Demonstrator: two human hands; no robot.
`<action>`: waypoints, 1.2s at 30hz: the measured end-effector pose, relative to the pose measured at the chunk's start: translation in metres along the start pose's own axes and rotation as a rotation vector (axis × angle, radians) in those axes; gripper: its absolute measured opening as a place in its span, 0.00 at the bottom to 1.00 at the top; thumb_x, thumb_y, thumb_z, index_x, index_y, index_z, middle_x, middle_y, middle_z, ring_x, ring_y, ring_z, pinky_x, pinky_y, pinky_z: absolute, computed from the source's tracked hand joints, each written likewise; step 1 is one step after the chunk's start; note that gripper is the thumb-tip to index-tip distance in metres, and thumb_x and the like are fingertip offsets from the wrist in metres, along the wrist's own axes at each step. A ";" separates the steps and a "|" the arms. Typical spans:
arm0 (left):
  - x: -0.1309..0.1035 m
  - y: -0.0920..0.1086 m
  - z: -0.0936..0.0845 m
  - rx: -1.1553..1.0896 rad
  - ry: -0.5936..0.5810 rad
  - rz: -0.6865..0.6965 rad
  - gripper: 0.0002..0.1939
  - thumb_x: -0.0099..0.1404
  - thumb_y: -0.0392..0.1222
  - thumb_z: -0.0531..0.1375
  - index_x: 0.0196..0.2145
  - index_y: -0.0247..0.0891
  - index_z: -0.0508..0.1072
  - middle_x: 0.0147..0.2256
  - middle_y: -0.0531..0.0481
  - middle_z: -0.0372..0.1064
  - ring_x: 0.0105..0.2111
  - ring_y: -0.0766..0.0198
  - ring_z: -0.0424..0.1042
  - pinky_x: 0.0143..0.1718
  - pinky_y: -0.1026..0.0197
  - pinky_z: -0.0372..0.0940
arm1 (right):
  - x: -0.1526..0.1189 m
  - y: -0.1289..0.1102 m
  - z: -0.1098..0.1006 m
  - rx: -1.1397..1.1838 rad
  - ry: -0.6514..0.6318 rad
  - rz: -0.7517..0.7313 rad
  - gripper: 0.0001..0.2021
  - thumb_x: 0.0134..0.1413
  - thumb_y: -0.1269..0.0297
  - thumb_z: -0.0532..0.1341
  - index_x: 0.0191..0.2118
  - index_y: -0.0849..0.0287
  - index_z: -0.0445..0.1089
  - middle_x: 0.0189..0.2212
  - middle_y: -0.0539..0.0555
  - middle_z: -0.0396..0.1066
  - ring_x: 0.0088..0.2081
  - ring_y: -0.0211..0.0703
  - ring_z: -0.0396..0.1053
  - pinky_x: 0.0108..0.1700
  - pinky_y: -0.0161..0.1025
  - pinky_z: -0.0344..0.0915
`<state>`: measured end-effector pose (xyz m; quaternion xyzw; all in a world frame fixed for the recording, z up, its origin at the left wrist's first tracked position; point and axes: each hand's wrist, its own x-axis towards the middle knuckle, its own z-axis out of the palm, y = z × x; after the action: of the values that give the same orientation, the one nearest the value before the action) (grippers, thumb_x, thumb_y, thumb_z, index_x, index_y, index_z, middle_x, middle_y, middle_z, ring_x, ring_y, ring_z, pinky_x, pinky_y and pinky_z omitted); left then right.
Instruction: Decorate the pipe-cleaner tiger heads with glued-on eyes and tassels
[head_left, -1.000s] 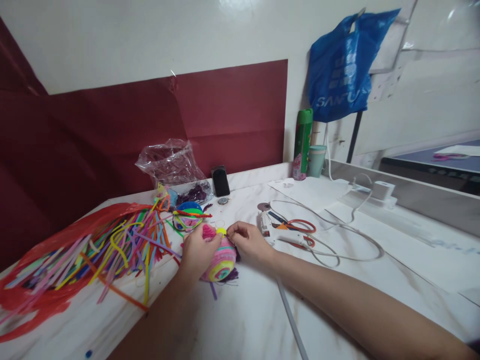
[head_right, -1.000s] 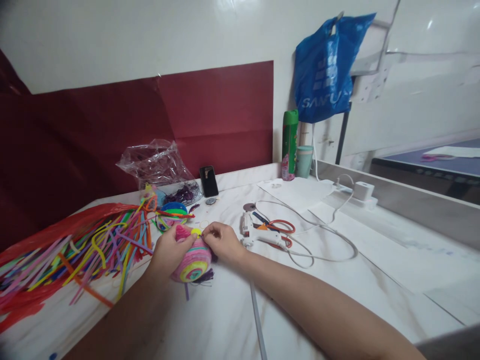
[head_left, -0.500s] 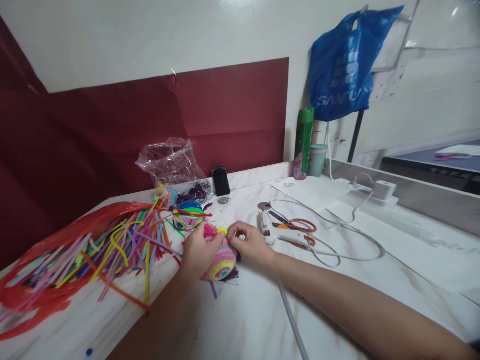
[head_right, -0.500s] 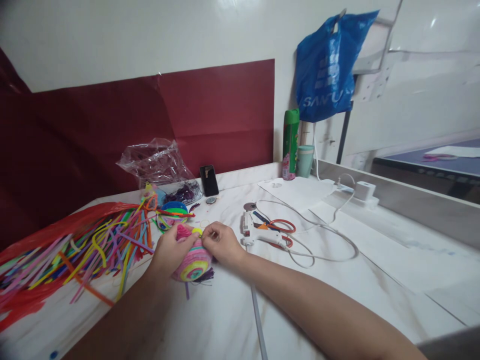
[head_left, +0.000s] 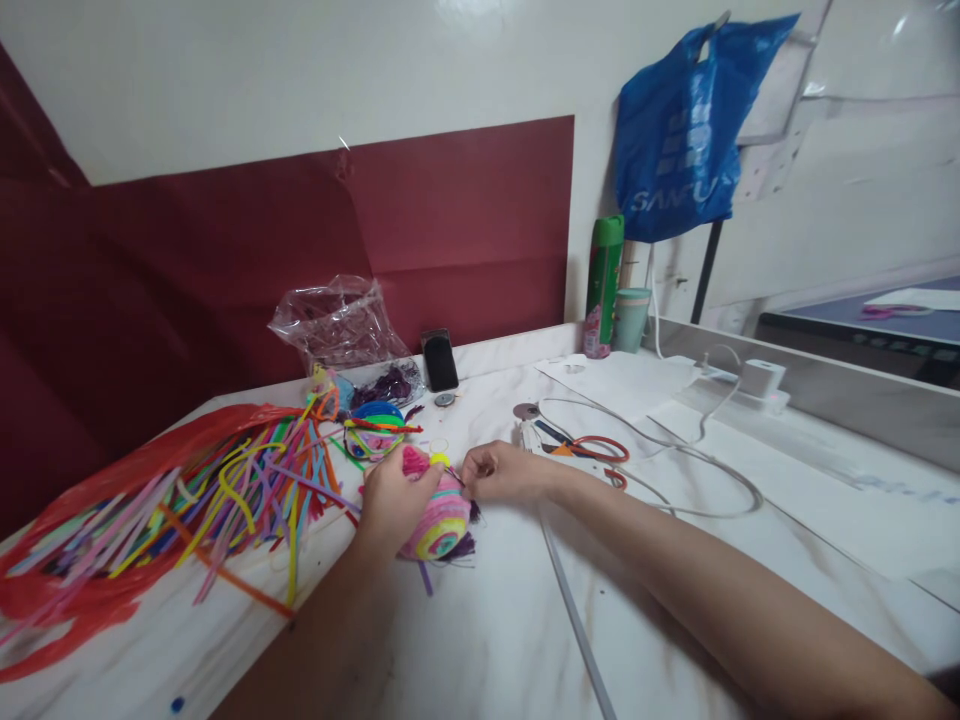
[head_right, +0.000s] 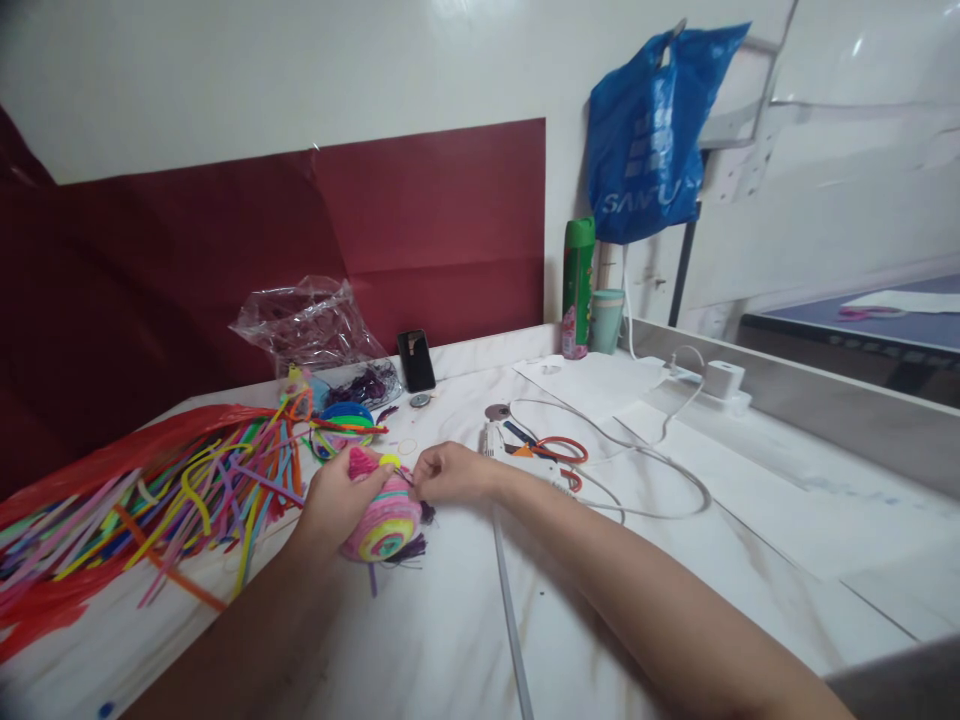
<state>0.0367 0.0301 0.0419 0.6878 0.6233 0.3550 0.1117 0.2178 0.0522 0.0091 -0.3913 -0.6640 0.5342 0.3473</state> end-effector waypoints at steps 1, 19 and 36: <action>0.000 0.000 0.000 0.001 0.002 0.000 0.09 0.54 0.49 0.59 0.28 0.41 0.69 0.27 0.50 0.72 0.31 0.57 0.71 0.35 0.58 0.63 | 0.000 0.002 0.000 -0.017 -0.026 0.001 0.05 0.33 0.69 0.64 0.22 0.60 0.67 0.18 0.45 0.68 0.22 0.32 0.62 0.28 0.32 0.59; 0.002 -0.001 0.001 0.074 0.018 -0.018 0.10 0.52 0.50 0.60 0.26 0.41 0.68 0.26 0.50 0.71 0.31 0.57 0.71 0.34 0.59 0.62 | 0.008 0.013 -0.002 -0.043 -0.006 0.018 0.05 0.34 0.76 0.59 0.22 0.60 0.64 0.16 0.41 0.64 0.19 0.28 0.59 0.23 0.28 0.54; 0.001 0.000 0.001 0.078 0.020 -0.006 0.10 0.52 0.49 0.60 0.26 0.41 0.68 0.26 0.50 0.72 0.31 0.57 0.71 0.34 0.59 0.63 | 0.009 0.016 -0.005 0.049 -0.036 -0.012 0.06 0.36 0.75 0.61 0.25 0.61 0.64 0.16 0.42 0.64 0.19 0.28 0.59 0.24 0.28 0.56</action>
<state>0.0371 0.0317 0.0417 0.6861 0.6399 0.3369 0.0796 0.2204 0.0641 -0.0048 -0.3692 -0.6593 0.5549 0.3480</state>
